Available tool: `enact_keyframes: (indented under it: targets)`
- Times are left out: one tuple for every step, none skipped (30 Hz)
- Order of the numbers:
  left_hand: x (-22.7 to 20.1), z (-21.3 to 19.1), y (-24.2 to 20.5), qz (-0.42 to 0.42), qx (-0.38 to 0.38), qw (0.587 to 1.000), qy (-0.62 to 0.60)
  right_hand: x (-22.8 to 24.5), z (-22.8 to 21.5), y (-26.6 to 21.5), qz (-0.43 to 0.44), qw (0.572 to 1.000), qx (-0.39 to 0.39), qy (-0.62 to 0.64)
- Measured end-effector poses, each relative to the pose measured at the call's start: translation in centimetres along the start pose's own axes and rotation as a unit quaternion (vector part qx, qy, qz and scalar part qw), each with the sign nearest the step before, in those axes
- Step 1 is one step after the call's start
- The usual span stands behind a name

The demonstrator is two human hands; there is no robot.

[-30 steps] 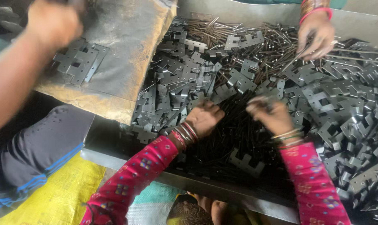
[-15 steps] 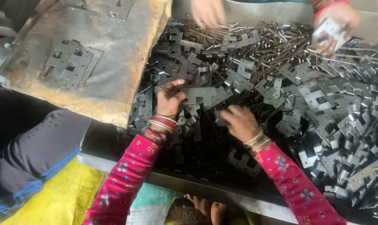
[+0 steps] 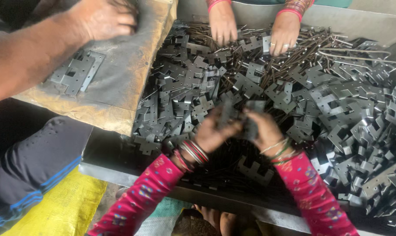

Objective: The person inserts metal rods into metal brackets and places the assembled units into a bin. They repeatedly pick up brackets and rods from a pile, align the rod with the bracket hole, and push it through by hand.

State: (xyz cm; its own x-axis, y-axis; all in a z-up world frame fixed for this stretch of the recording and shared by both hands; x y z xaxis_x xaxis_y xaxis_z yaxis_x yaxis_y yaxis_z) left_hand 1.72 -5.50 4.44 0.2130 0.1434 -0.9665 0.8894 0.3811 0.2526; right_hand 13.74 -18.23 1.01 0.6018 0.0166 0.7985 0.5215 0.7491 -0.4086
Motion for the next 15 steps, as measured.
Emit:
enact_keyframes:
  targets:
    - [-0.8,1.3,-0.8,0.070,0.017,0.989,0.127,-0.7,0.6,-0.3,-0.012,1.000,-0.003,-0.015]
    - [-0.3,1.8,-0.9,0.026,0.019,0.981,0.192,-0.4,1.0,-0.6,-0.061,0.993,0.009,-0.104]
    - [0.2,2.0,-1.2,-0.021,0.020,0.966,0.257,-0.3,1.2,-0.9,-0.109,0.975,0.023,-0.192]
    - [0.6,1.8,-1.4,-0.068,0.021,0.945,0.320,-0.1,1.3,-1.2,-0.156,0.948,0.037,-0.277]
    - [-0.1,1.1,-1.3,-0.039,-0.009,0.958,0.283,0.5,0.5,-1.0,-0.180,0.912,0.009,-0.369]
    - [-0.8,0.2,-1.1,-0.011,-0.040,0.968,0.247,1.6,-0.7,-0.6,-0.202,0.866,-0.019,-0.457]
    - [-1.8,-1.0,-0.9,0.019,-0.072,0.974,0.214,2.6,-1.8,-0.2,-0.226,0.810,-0.045,-0.539]
    - [-2.8,-1.6,-0.8,0.042,-0.072,0.971,0.224,3.7,-3.6,0.1,-0.221,0.728,-0.136,-0.634]
    - [-4.0,-2.1,-1.0,0.063,-0.071,0.968,0.233,4.9,-5.3,0.2,-0.211,0.628,-0.223,-0.715]
    - [-5.2,-2.6,-1.1,0.083,-0.070,0.964,0.242,5.5,-6.7,0.4,-0.209,0.582,-0.244,-0.747]
    - [-5.6,-3.1,-0.7,0.039,-0.056,0.944,0.322,6.1,-7.9,0.4,-0.208,0.532,-0.267,-0.776]
    - [-6.0,-4.1,0.0,-0.006,-0.041,0.916,0.399,6.3,-8.6,0.5,-0.235,0.503,-0.266,-0.788]
    - [-6.3,-5.2,0.6,-0.052,-0.022,0.880,0.471,6.2,-9.3,0.5,-0.258,0.475,-0.265,-0.799]
    - [-8.3,-6.8,1.1,0.034,-0.072,0.845,0.528,6.0,-9.7,0.7,-0.281,0.445,-0.263,-0.808]
    - [-10.1,-8.6,1.5,0.124,-0.118,0.798,0.578,5.7,-10.4,1.1,-0.273,0.453,-0.267,-0.806]
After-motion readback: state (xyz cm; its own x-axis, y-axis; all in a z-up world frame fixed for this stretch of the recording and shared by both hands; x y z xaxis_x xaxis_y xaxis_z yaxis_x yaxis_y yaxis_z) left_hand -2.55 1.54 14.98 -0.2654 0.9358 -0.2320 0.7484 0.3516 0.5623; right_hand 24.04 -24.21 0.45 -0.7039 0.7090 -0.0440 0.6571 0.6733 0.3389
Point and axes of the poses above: each hand's wrist, its own y-axis towards the middle knuckle, its own z-axis out of the palm, x = y × z, the point moved 6 cm from there along y, towards the middle knuckle, and after that the axes turned 1 degree about -x, right-handed, at the moved point
